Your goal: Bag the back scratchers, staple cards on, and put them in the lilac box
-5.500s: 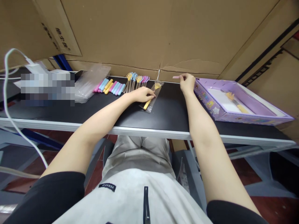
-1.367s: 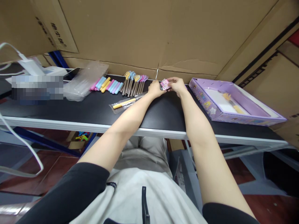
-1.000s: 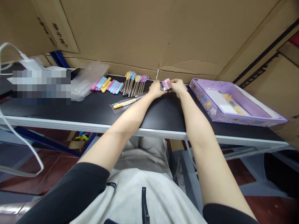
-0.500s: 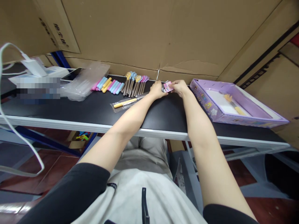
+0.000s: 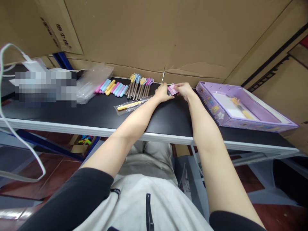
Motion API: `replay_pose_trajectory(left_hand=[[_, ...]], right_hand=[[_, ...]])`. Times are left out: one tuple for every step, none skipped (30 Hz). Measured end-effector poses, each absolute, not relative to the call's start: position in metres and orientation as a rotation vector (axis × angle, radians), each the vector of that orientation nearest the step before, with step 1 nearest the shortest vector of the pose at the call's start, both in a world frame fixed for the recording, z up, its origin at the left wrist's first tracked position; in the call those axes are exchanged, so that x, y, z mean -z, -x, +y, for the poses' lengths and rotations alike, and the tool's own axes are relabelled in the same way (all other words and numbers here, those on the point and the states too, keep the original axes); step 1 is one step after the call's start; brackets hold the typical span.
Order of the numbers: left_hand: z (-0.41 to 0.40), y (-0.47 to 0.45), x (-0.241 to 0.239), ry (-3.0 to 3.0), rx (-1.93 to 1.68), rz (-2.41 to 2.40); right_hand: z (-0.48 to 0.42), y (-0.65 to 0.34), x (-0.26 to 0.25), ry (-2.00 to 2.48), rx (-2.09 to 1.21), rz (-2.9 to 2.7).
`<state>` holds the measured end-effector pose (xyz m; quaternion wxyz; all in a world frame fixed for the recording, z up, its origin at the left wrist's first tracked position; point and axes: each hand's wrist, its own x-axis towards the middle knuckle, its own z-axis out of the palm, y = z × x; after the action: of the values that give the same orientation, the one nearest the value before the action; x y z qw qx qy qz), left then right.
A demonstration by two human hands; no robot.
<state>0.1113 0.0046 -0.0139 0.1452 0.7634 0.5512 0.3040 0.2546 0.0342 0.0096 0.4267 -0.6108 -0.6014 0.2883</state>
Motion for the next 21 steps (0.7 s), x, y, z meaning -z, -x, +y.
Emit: replay_pose_trajectory(left_hand=[[0.004, -0.111, 0.014, -2.199, -0.875, 1.588], [0.004, -0.111, 0.014, -2.199, -0.874, 1.588], [0.004, -0.112, 0.014, -2.200, -0.874, 1.588], [0.004, -0.112, 0.014, -2.201, -0.873, 1.587], [0.004, -0.112, 0.014, -2.203, -0.873, 1.588], [0.004, -0.112, 0.015, -2.204, -0.874, 1.589], [0.005, -0.113, 0.015, -2.205, -0.875, 1.590], [0.005, -0.113, 0.016, -2.205, -0.879, 1.589], [0.006, -0.114, 0.016, -2.205, -0.885, 1.589], [0.006, -0.114, 0.016, -2.204, -0.890, 1.589], [0.007, -0.114, 0.017, -2.201, -0.895, 1.588], [0.007, -0.114, 0.017, -2.197, -0.899, 1.586], [0.008, -0.114, 0.017, -2.193, -0.905, 1.583], [0.008, -0.114, 0.017, -2.189, -0.912, 1.579], [0.009, -0.114, 0.017, -2.185, -0.919, 1.576], [0.009, -0.114, 0.018, -2.183, -0.927, 1.572], [0.010, -0.114, 0.018, -2.182, -0.934, 1.570], [0.011, -0.114, 0.019, -2.180, -0.941, 1.569], [0.012, -0.113, 0.019, -2.179, -0.946, 1.569], [0.013, -0.113, 0.020, -2.177, -0.952, 1.570], [0.014, -0.113, 0.021, -2.174, -0.959, 1.570]], right_hand=[[0.033, -0.253, -0.011, 1.532, -0.714, -1.503], [0.031, -0.252, -0.012, 1.534, -0.714, -1.501], [0.029, -0.251, -0.014, 1.532, -0.719, -1.497], [0.027, -0.251, -0.015, 1.529, -0.731, -1.493], [0.025, -0.250, -0.016, 1.526, -0.747, -1.489], [0.024, -0.249, -0.017, 1.526, -0.765, -1.487], [0.023, -0.249, -0.018, 1.531, -0.785, -1.486], [0.022, -0.248, -0.019, 1.538, -0.802, -1.488], [0.021, -0.248, -0.019, 1.545, -0.817, -1.491], [0.021, -0.247, -0.019, 1.550, -0.829, -1.491], [0.021, -0.247, -0.019, 1.552, -0.839, -1.489], [0.021, -0.247, -0.019, 1.551, -0.848, -1.482], [0.021, -0.246, -0.019, 1.547, -0.858, -1.474], [0.021, -0.247, -0.019, 1.544, -0.867, -1.464], [0.021, -0.247, -0.019, 1.538, -0.874, -1.455], [0.021, -0.247, -0.020, 1.532, -0.878, -1.447], [0.021, -0.248, -0.020, 1.528, -0.881, -1.444], [0.021, -0.248, -0.021, 1.524, -0.881, -1.445], [0.021, -0.248, -0.021, 1.526, -0.877, -1.452], [0.020, -0.248, -0.021, 1.531, -0.865, -1.463], [0.020, -0.248, -0.021, 1.539, -0.839, -1.479]])
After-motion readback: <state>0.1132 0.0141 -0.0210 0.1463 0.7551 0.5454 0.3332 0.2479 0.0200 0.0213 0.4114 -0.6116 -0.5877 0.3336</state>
